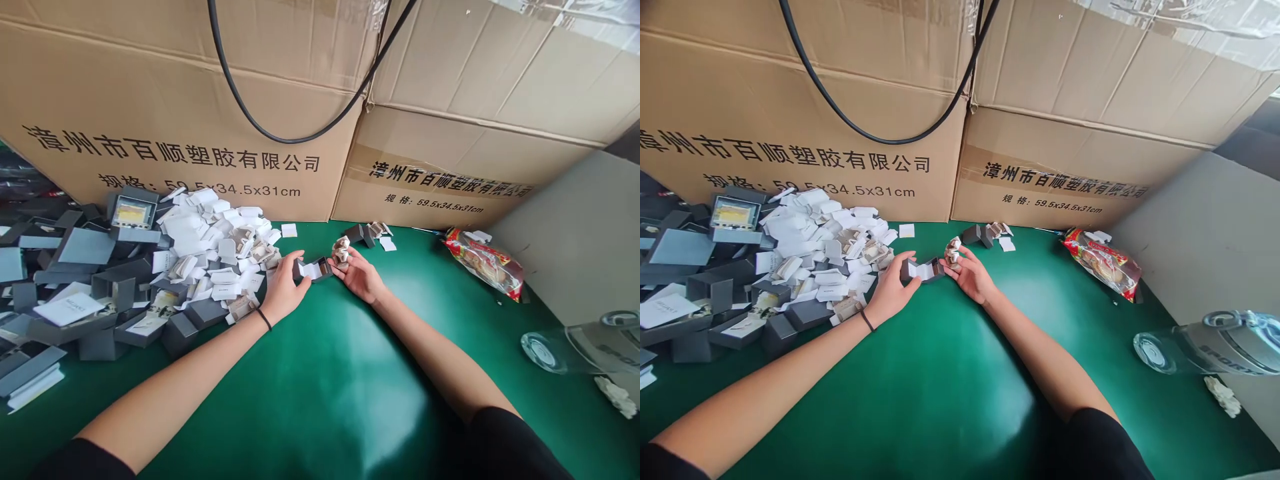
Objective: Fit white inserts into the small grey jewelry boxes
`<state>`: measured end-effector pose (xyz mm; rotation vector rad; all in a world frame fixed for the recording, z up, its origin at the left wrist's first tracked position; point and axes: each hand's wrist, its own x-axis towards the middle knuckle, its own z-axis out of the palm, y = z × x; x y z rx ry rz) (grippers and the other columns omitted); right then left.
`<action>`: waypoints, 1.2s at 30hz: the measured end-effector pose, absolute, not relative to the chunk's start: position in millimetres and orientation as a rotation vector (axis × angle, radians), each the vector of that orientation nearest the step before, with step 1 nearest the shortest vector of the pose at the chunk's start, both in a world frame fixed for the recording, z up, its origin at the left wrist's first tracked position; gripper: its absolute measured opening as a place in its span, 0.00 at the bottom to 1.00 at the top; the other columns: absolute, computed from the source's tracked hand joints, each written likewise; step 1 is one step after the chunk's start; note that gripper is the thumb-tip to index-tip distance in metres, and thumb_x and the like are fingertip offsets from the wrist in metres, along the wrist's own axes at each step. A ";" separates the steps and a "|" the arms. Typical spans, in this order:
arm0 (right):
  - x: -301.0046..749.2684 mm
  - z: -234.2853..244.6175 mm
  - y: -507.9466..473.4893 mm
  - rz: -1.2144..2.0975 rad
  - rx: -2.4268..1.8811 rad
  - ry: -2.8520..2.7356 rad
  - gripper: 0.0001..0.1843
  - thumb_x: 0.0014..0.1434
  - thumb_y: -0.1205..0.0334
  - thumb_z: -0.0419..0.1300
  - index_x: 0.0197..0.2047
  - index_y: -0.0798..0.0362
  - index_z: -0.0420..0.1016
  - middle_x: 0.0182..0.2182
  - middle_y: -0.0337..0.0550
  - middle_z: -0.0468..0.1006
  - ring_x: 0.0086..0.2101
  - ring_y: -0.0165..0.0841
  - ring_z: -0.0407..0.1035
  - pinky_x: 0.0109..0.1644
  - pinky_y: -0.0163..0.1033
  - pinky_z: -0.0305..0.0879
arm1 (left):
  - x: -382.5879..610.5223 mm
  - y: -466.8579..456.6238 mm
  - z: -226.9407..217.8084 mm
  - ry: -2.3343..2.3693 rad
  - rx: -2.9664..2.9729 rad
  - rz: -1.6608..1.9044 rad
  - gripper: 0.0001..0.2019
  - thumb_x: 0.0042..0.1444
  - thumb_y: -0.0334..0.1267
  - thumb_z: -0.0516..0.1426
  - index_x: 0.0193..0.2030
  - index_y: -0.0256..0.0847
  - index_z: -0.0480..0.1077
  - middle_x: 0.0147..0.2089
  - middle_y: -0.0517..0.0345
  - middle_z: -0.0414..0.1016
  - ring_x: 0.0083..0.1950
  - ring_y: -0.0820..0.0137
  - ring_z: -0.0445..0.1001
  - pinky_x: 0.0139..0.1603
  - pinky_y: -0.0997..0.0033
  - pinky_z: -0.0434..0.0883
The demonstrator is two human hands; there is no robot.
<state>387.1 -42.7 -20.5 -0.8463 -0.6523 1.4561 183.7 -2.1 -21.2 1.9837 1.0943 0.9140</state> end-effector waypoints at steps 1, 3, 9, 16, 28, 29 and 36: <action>387.3 -20.4 -42.8 1.455 -0.841 -0.655 0.19 0.48 0.59 0.66 0.44 0.46 0.69 0.40 0.37 0.79 0.45 0.34 0.74 0.56 0.42 0.66 | 182.9 -1.9 -20.5 1.085 1.989 0.913 0.23 0.54 0.39 0.55 0.58 0.43 0.59 0.56 0.49 0.69 0.56 0.60 0.69 0.55 0.57 0.67; 388.9 -21.3 -42.5 1.457 -0.827 -0.661 0.18 0.49 0.59 0.65 0.44 0.45 0.69 0.41 0.37 0.79 0.47 0.34 0.73 0.57 0.43 0.65 | 181.7 -1.7 -19.3 1.056 1.977 0.913 0.22 0.55 0.41 0.56 0.56 0.43 0.62 0.55 0.50 0.70 0.54 0.61 0.71 0.53 0.59 0.69; 397.1 -27.8 -38.8 1.400 -0.840 -0.735 0.19 0.49 0.56 0.63 0.45 0.45 0.70 0.44 0.39 0.78 0.43 0.33 0.73 0.52 0.41 0.69 | 178.2 4.3 -19.3 0.822 2.119 0.849 0.15 0.56 0.45 0.57 0.48 0.43 0.71 0.59 0.51 0.69 0.53 0.63 0.73 0.52 0.62 0.72; 394.1 -27.0 -39.3 1.339 -0.904 -0.842 0.30 0.47 0.53 0.67 0.53 0.39 0.62 0.45 0.36 0.76 0.44 0.32 0.73 0.54 0.45 0.67 | 174.9 10.2 -26.6 0.510 2.475 0.797 0.14 0.62 0.42 0.51 0.52 0.48 0.71 0.53 0.50 0.66 0.54 0.64 0.68 0.56 0.62 0.69; 378.9 -30.9 -46.0 1.152 -1.021 -1.116 0.46 0.44 0.56 0.71 0.62 0.39 0.53 0.49 0.43 0.74 0.49 0.38 0.71 0.58 0.51 0.65 | 178.5 7.3 -24.2 0.764 2.192 0.813 0.27 0.59 0.46 0.54 0.63 0.41 0.53 0.59 0.46 0.66 0.58 0.60 0.68 0.58 0.56 0.68; 377.8 -31.2 -47.3 1.122 -1.034 -1.179 0.45 0.45 0.55 0.71 0.62 0.40 0.53 0.49 0.43 0.74 0.49 0.38 0.71 0.59 0.51 0.64 | 178.7 7.4 -24.6 0.766 2.165 0.799 0.28 0.58 0.47 0.55 0.62 0.41 0.53 0.59 0.47 0.67 0.57 0.60 0.69 0.56 0.57 0.69; 379.4 -30.9 -55.6 0.634 -1.245 -1.703 0.36 0.54 0.57 0.62 0.64 0.46 0.55 0.51 0.46 0.73 0.51 0.38 0.69 0.60 0.49 0.62 | 177.6 10.0 -23.3 0.739 2.199 0.877 0.24 0.58 0.50 0.54 0.58 0.43 0.63 0.57 0.51 0.70 0.57 0.62 0.69 0.58 0.58 0.68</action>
